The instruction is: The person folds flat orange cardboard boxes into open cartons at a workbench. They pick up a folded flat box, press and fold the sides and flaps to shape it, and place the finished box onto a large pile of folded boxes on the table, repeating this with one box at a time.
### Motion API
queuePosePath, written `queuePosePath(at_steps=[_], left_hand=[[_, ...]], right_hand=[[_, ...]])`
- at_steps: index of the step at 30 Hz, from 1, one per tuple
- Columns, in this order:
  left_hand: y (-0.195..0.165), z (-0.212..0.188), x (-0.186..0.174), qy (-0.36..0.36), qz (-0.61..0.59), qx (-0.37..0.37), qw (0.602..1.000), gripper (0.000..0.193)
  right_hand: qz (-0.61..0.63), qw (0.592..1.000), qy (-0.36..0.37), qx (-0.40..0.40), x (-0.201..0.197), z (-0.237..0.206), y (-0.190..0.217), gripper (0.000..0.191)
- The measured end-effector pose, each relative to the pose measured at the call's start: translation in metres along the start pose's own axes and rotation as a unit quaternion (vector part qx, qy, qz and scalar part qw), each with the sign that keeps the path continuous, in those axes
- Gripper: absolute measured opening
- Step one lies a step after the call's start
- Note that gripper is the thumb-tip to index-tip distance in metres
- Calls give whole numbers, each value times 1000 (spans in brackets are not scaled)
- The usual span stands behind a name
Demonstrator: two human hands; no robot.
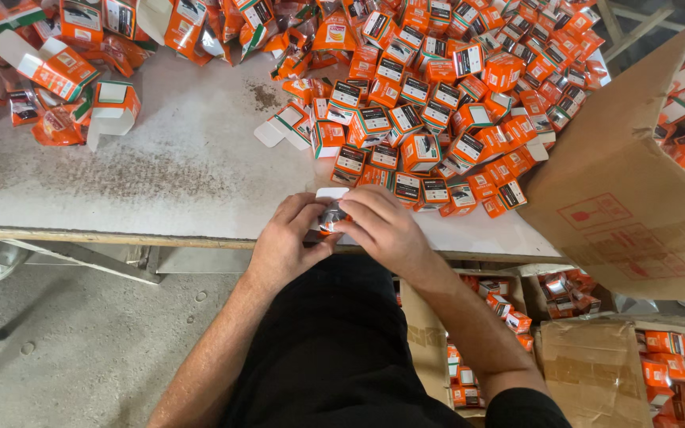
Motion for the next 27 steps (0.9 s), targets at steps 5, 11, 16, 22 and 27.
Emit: queuePosePath(at_steps=[5,11,16,22,27], left_hand=[[0,0,-4,18,-70,-39,997,67],[3,-10,-7,-95,-55,-16,994,62],[-26,-8,-10,-75,35,159,984,51],[-36,0,-9,-42,30,137,989,38],[-28,-2,-8,-76,-49,110,990,37]], right_hand=[[-232,968,-41,-88,-10,10,48,42],[-250,965,-69,-47,-12,9,55,40],[-102,993,-63,17,3,-2,34,36],[4,985,-147,94,20,-23,13,46],[-102,983,-149,42,18,-24,16,34]])
Point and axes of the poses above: each hand's wrist, its own z-axis towards the middle knuckle, its own x-axis out of the palm, y = z × x, the point moved 5 cm from there along z, towards the middle knuckle, and after that the axes turned 11 degrees about -z, right-handed, at the moved point
